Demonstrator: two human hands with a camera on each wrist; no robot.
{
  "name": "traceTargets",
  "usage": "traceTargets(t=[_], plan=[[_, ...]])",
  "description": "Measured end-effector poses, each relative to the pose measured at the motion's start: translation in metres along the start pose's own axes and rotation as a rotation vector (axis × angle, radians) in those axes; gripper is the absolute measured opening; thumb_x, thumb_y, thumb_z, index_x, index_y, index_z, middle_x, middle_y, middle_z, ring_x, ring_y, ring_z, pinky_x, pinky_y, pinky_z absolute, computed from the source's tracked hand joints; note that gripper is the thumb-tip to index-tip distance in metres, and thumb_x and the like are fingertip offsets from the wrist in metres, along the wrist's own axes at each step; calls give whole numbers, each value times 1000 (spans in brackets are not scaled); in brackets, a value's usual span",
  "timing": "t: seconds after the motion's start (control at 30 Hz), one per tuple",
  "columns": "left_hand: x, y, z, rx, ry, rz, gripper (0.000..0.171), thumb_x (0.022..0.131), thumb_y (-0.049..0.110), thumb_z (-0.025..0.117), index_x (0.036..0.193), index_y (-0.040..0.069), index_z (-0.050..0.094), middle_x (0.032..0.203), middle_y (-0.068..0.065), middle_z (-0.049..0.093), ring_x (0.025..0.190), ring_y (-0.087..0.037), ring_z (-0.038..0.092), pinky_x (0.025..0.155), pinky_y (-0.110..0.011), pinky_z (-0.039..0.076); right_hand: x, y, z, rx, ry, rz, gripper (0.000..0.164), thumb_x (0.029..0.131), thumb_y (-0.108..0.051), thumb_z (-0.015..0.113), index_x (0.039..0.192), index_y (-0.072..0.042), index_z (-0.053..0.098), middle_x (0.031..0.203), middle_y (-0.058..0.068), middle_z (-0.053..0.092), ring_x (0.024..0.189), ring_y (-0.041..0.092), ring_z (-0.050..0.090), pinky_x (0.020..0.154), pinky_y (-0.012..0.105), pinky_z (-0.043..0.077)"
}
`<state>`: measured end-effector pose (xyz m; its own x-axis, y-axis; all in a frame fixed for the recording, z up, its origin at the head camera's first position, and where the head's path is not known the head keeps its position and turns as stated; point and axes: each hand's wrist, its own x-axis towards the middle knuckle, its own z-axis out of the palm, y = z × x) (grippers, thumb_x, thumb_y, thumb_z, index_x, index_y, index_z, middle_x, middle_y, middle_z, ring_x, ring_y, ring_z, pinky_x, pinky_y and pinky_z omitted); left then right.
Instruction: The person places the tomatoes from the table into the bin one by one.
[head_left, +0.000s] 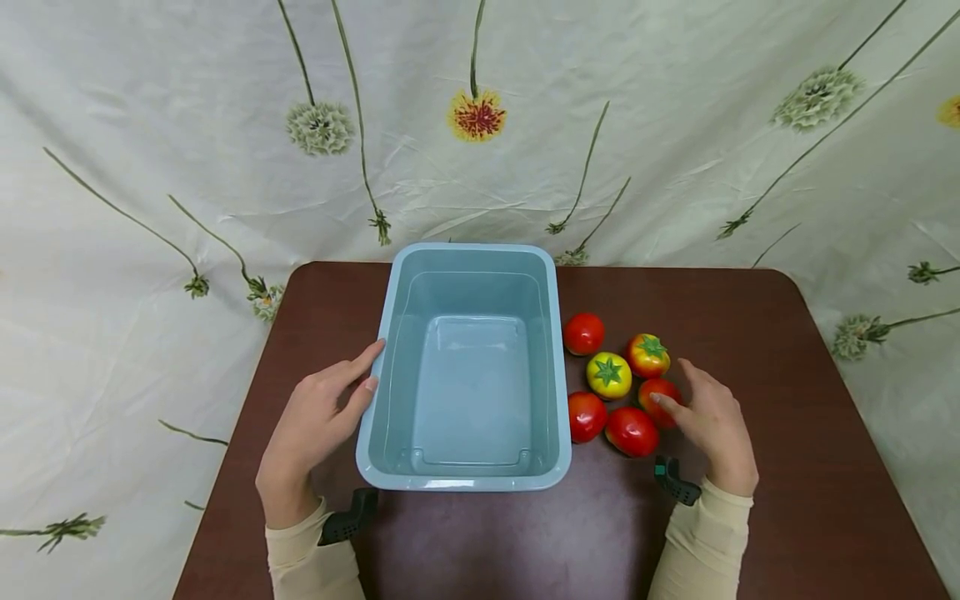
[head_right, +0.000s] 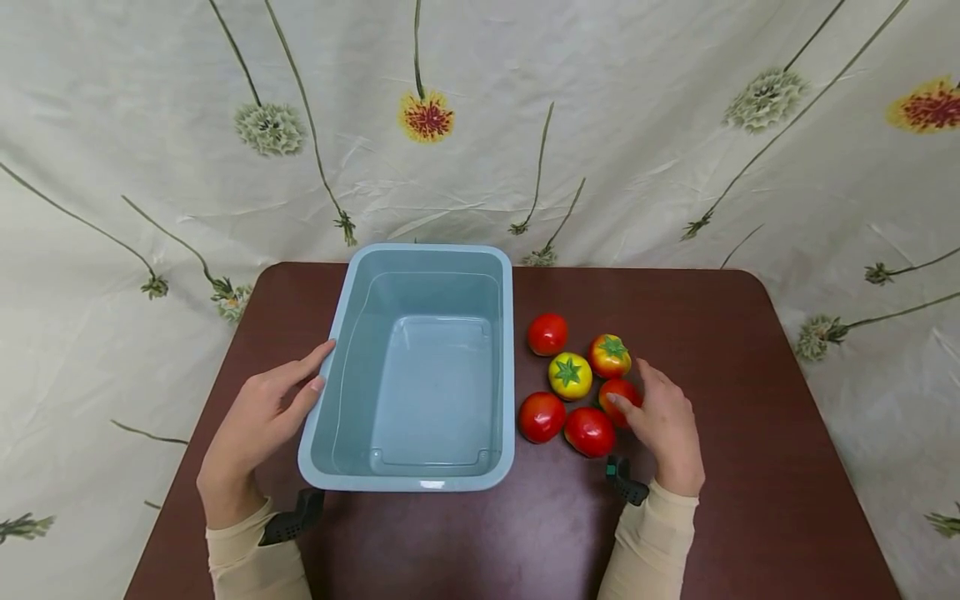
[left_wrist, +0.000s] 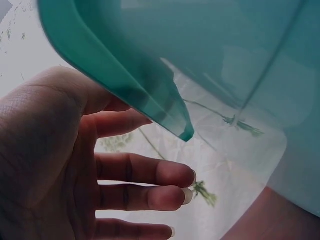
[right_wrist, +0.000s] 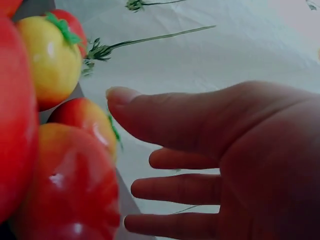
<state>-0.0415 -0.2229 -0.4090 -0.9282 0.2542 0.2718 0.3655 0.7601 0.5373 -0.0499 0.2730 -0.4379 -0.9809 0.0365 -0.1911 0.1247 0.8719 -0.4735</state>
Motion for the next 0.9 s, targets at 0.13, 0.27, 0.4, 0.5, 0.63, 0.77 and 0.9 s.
traceTargets(t=[0.13, 0.27, 0.4, 0.5, 0.63, 0.77, 0.9], plan=[[-1, 0, 0, -17, -5, -3, 51, 97, 22, 57, 146, 21, 46, 127, -10, 67, 105, -28, 69, 85, -53, 56, 4, 5, 5, 4, -70, 41, 77, 91, -34, 67, 144, 10, 35, 142, 35, 43, 127, 51, 43, 104, 65, 37], [-1, 1, 0, -24, -5, -2, 51, 97, 22, 57, 146, 20, 46, 126, -10, 67, 104, -28, 69, 84, -54, 56, 6, 8, 7, 1, -124, 83, 79, 91, -37, 66, 145, 11, 34, 140, 36, 44, 124, 51, 46, 102, 64, 40], [-1, 1, 0, -20, -6, -5, 51, 97, 23, 57, 146, 22, 46, 127, -9, 67, 104, -28, 69, 85, -53, 57, 7, 10, 8, 12, -185, 124, 84, 89, -43, 66, 146, 9, 32, 139, 35, 45, 118, 49, 48, 97, 63, 45], [-1, 1, 0, -16, -6, -5, 51, 97, 23, 57, 146, 22, 46, 127, -9, 67, 105, -27, 69, 85, -52, 57, 8, 11, 9, 21, -210, 131, 86, 87, -43, 68, 146, 9, 32, 136, 35, 46, 115, 47, 49, 94, 62, 47], [-1, 1, 0, -13, -4, 1, 50, 97, 23, 57, 146, 22, 46, 128, -9, 66, 106, -27, 69, 85, -52, 57, 9, 13, 11, 11, -179, 107, 81, 85, -39, 71, 142, 8, 39, 130, 33, 52, 109, 45, 52, 90, 59, 50], [-1, 1, 0, -11, 0, 6, 50, 97, 22, 57, 146, 21, 46, 127, -10, 67, 105, -28, 69, 84, -52, 57, 8, 12, 10, -5, -94, 78, 74, 84, -36, 73, 137, 6, 46, 125, 31, 56, 104, 44, 54, 85, 57, 52], [0, 1, 0, -13, 0, 4, 50, 97, 22, 57, 146, 21, 46, 127, -10, 67, 105, -28, 69, 84, -53, 57, 5, 9, 5, 0, -25, 65, 72, 83, -36, 75, 136, 5, 49, 125, 30, 57, 104, 44, 55, 84, 58, 53]])
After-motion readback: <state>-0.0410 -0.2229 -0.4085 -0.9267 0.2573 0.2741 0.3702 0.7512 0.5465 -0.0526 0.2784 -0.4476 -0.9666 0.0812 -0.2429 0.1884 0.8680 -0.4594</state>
